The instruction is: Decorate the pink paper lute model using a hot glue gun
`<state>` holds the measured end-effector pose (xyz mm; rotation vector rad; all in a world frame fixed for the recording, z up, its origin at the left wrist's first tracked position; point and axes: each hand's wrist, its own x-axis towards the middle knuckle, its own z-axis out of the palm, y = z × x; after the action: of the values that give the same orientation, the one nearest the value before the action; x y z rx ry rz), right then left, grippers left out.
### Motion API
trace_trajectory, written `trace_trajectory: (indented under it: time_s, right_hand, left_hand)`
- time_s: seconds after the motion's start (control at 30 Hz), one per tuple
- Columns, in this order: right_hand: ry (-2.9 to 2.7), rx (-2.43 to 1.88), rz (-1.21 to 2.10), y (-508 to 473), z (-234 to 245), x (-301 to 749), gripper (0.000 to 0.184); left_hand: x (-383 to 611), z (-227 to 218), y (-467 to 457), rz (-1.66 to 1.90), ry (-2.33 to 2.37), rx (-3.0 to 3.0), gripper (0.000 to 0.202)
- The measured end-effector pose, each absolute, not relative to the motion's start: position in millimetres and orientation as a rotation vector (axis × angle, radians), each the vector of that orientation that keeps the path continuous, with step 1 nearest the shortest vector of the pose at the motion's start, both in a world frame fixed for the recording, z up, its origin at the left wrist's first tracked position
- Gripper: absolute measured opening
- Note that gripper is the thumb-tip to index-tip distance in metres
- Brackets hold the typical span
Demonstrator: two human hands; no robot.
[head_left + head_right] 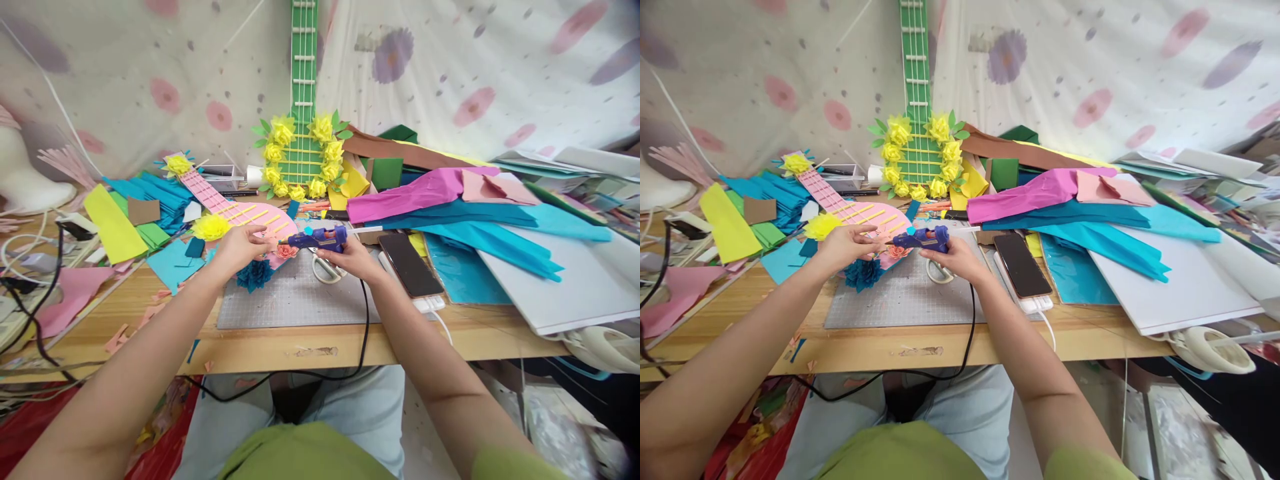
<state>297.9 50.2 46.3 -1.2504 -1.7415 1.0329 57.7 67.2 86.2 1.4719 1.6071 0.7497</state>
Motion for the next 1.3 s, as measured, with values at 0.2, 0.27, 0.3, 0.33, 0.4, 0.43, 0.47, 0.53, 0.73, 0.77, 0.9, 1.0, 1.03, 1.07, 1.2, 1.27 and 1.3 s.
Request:
trace_trajectory:
  time_s: [0.2, 0.27, 0.3, 0.33, 0.4, 0.43, 0.47, 0.53, 0.73, 0.77, 0.9, 1.0, 1.03, 1.07, 1.2, 1.27, 1.3]
  right_hand:
    - [-1.789, -1.241, 0.966, 51, 43, 289, 0.035]
    - [-1.801, -1.250, 0.966, 53, 39, 288, 0.034]
    - [-1.805, -1.250, 0.966, 54, 38, 288, 0.033]
    - [-1.810, -1.248, 0.965, 55, 36, 288, 0.033]
    - [-1.816, -1.240, 0.960, 56, 34, 289, 0.033]
    - [-1.818, -1.237, 0.959, 56, 34, 289, 0.033]
    - [-1.819, -1.235, 0.957, 56, 34, 289, 0.033]
    - [-1.825, -1.236, 0.952, 56, 33, 289, 0.034]
    - [-1.868, -1.233, 0.919, 57, 35, 291, 0.035]
    - [-1.872, -1.231, 0.919, 57, 35, 291, 0.035]
    - [-1.864, -1.225, 0.910, 59, 34, 292, 0.034]
    - [-1.851, -1.213, 0.908, 60, 33, 292, 0.032]
    - [-1.846, -1.207, 0.909, 60, 32, 291, 0.032]
    - [-1.842, -1.201, 0.911, 60, 32, 291, 0.032]
    - [-1.829, -1.203, 0.917, 60, 33, 290, 0.033]
    - [-1.824, -1.207, 0.918, 60, 33, 290, 0.033]
    - [-1.819, -1.207, 0.919, 60, 33, 290, 0.034]
  left_hand:
    - [56, 83, 71, 0.776, 1.589, 1.414, 0.083]
    - [54, 79, 74, 0.778, 1.582, 1.436, 0.086]
    - [53, 76, 75, 0.780, 1.579, 1.451, 0.087]
    - [51, 73, 77, 0.782, 1.572, 1.465, 0.088]
    - [48, 68, 81, 0.788, 1.559, 1.489, 0.087]
    - [48, 66, 82, 0.786, 1.561, 1.496, 0.085]
    - [47, 65, 83, 0.782, 1.566, 1.501, 0.084]
    - [48, 66, 83, 0.778, 1.576, 1.501, 0.081]
    - [53, 73, 79, 0.810, 1.553, 1.442, 0.074]
    - [53, 73, 79, 0.811, 1.549, 1.437, 0.075]
    - [50, 68, 82, 0.809, 1.534, 1.455, 0.080]
    - [49, 67, 82, 0.805, 1.519, 1.465, 0.081]
    - [49, 68, 82, 0.808, 1.513, 1.458, 0.081]
    - [49, 68, 82, 0.812, 1.507, 1.449, 0.081]
    - [51, 70, 80, 0.819, 1.503, 1.448, 0.077]
    - [50, 68, 82, 0.820, 1.517, 1.462, 0.076]
    - [49, 66, 83, 0.820, 1.523, 1.467, 0.076]
